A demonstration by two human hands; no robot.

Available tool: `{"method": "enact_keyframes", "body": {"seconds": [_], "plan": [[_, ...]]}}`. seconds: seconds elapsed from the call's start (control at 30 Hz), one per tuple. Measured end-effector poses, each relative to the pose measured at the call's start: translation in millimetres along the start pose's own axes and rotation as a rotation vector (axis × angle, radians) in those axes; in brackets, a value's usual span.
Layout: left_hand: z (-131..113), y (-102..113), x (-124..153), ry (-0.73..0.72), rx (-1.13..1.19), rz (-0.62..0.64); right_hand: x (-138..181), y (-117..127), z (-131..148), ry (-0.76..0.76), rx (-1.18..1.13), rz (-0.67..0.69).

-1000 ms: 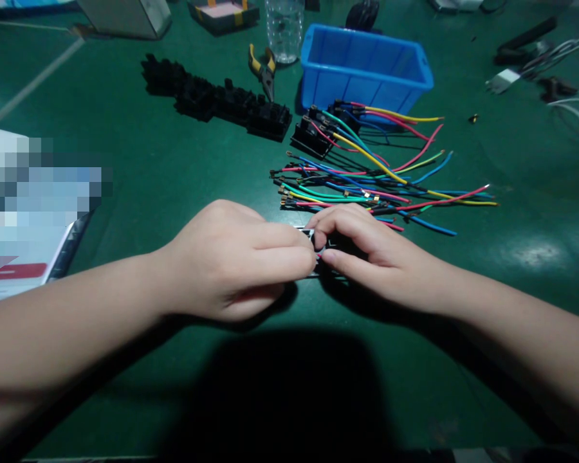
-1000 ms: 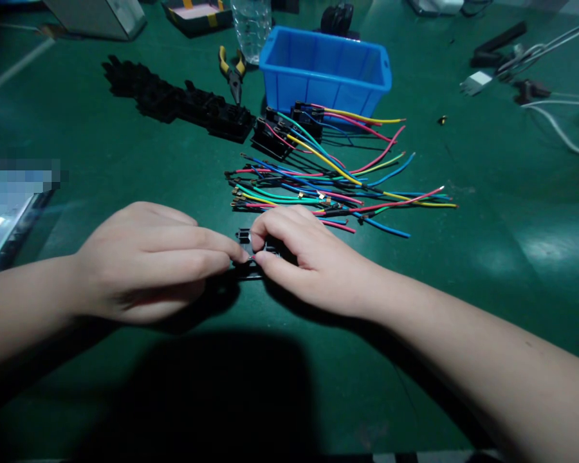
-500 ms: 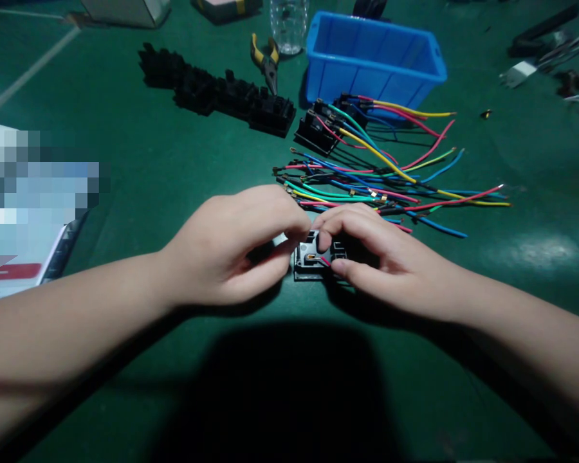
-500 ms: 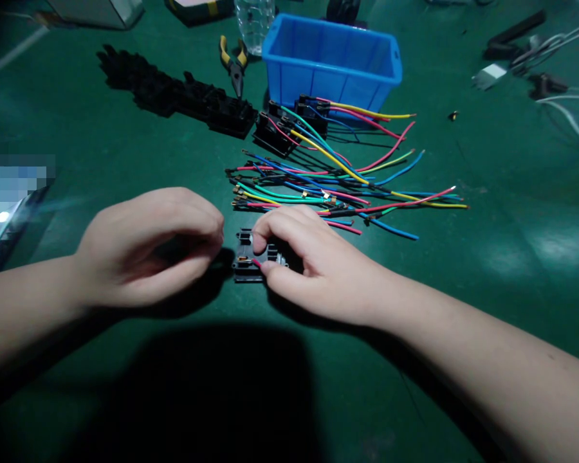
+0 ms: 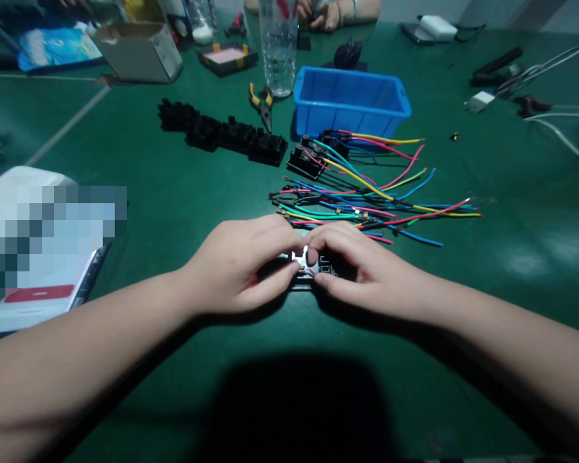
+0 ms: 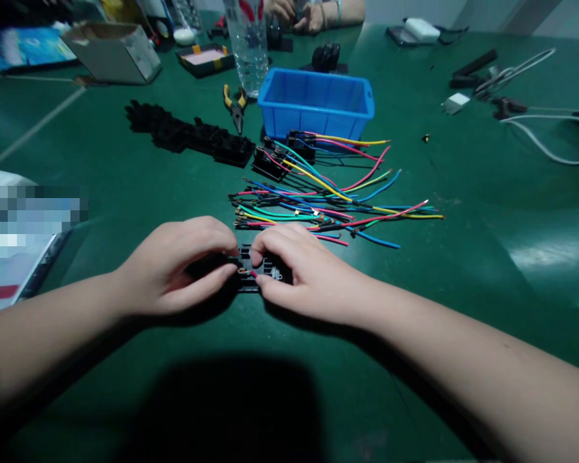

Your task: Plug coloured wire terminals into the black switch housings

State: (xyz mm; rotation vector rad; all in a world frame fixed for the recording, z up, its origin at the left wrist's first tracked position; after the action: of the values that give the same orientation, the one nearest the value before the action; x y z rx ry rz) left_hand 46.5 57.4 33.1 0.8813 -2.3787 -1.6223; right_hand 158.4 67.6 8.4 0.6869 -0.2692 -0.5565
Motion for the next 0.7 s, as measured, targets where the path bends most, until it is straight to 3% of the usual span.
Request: {"method": "enact_keyframes", "body": {"seconds": [0.5, 0.7], "plan": [[5, -7, -2, 0.081, 0.048, 0.108, 1, 2, 0, 0.03, -0.028, -0.034], [12, -11, -2, 0.188, 0.166, 0.117, 3, 1, -1, 0.03, -0.028, -0.041]]}}
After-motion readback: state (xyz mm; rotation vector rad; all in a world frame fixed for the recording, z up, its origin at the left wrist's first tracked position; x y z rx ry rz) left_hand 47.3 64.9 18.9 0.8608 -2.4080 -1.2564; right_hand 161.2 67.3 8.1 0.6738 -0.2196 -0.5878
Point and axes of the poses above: each hand's wrist, its own x-axis away from the middle knuckle, its own y-axis out of the back of the hand, z = x × y, the point moved 8 cm from there along -x, towards the middle knuckle, and after that the axes turned 12 degrees about z, right-handed, at the moved point
